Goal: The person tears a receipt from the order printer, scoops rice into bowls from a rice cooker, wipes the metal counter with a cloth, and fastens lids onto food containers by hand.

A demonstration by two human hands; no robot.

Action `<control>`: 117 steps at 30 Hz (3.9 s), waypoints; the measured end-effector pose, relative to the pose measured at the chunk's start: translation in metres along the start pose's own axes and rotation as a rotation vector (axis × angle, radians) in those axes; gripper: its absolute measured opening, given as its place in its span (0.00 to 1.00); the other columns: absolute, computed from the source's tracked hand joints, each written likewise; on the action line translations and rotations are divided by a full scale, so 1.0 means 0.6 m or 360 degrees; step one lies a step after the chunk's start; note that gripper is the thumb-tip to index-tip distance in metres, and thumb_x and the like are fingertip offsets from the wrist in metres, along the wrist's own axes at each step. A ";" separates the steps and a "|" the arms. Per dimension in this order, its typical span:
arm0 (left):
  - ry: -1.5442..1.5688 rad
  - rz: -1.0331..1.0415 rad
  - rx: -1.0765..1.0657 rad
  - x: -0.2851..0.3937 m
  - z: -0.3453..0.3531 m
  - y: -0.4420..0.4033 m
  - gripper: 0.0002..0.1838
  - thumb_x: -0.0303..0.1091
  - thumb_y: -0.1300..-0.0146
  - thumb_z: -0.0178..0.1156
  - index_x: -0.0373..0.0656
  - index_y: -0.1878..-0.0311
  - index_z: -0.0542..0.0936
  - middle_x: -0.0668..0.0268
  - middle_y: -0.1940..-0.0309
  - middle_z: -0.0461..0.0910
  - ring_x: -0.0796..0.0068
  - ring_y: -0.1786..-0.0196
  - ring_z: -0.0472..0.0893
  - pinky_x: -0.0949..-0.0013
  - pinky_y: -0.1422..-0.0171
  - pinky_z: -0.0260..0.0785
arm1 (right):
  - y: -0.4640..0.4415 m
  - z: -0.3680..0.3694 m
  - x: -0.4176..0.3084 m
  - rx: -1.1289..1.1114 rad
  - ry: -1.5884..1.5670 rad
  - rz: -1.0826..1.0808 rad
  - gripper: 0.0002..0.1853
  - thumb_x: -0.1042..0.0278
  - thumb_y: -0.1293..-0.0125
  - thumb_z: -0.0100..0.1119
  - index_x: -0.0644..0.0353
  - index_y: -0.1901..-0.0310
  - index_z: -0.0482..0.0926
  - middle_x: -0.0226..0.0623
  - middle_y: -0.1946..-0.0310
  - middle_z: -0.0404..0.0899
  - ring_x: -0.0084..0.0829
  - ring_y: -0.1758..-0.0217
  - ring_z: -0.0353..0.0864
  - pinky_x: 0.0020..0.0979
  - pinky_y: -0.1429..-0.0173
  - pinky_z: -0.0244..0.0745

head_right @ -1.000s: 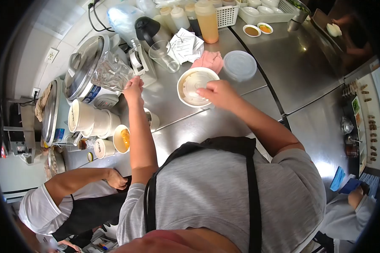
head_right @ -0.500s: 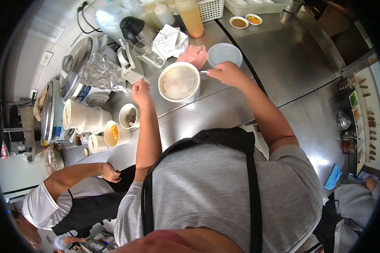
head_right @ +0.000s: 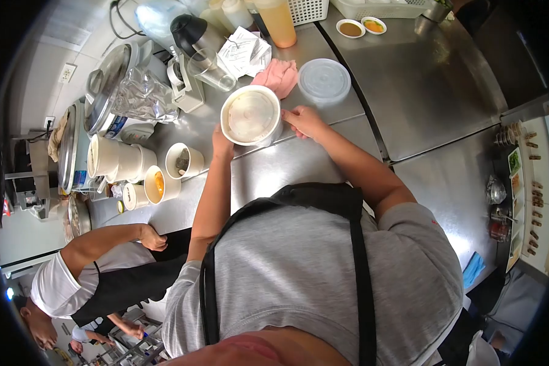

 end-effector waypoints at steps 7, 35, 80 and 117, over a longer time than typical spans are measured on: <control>0.0389 0.0173 0.0043 0.046 -0.006 0.009 0.24 0.43 0.35 0.36 0.33 0.44 0.61 0.57 0.46 0.65 0.67 0.42 0.64 0.67 0.39 0.55 | 0.074 -0.015 -0.045 0.0643 -0.0072 -0.1092 0.32 0.53 0.35 0.37 0.72 0.40 0.47 0.52 0.41 0.51 0.37 0.43 0.58 0.32 0.41 0.55; -0.0541 0.1033 -0.0517 0.127 -0.076 0.140 0.12 0.31 0.37 0.43 0.35 0.56 0.73 0.58 0.65 0.76 0.70 0.60 0.75 0.72 0.54 0.66 | -0.003 0.184 -0.348 -0.0033 0.0440 -0.1010 0.26 0.53 0.47 0.57 0.66 0.53 0.71 0.48 0.56 0.74 0.35 0.54 0.74 0.30 0.53 0.68; 0.0051 0.0593 -0.0064 0.149 -0.028 -0.106 0.09 0.32 0.44 0.55 0.41 0.77 0.70 0.69 0.83 0.71 0.84 0.80 0.66 0.80 0.74 0.59 | 0.156 0.002 -0.129 0.0621 0.0376 -0.0818 0.21 0.57 0.45 0.57 0.67 0.85 0.69 0.38 0.90 0.64 0.21 0.85 0.59 0.30 0.80 0.58; -0.0274 -0.0017 -0.0570 0.040 0.056 0.004 0.22 0.44 0.36 0.40 0.31 0.56 0.70 0.58 0.62 0.74 0.71 0.59 0.71 0.70 0.52 0.62 | 0.244 0.020 -0.174 0.0312 -0.0223 -0.1577 0.29 0.64 0.35 0.25 0.72 0.38 0.33 0.48 0.34 0.29 0.36 0.30 0.27 0.30 0.32 0.26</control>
Point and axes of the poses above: each hand's wrist, its own y-axis away from the middle knuckle, its own z-axis out of the palm, x = y × z, the point moved 10 cm from there along -y, towards the middle knuckle
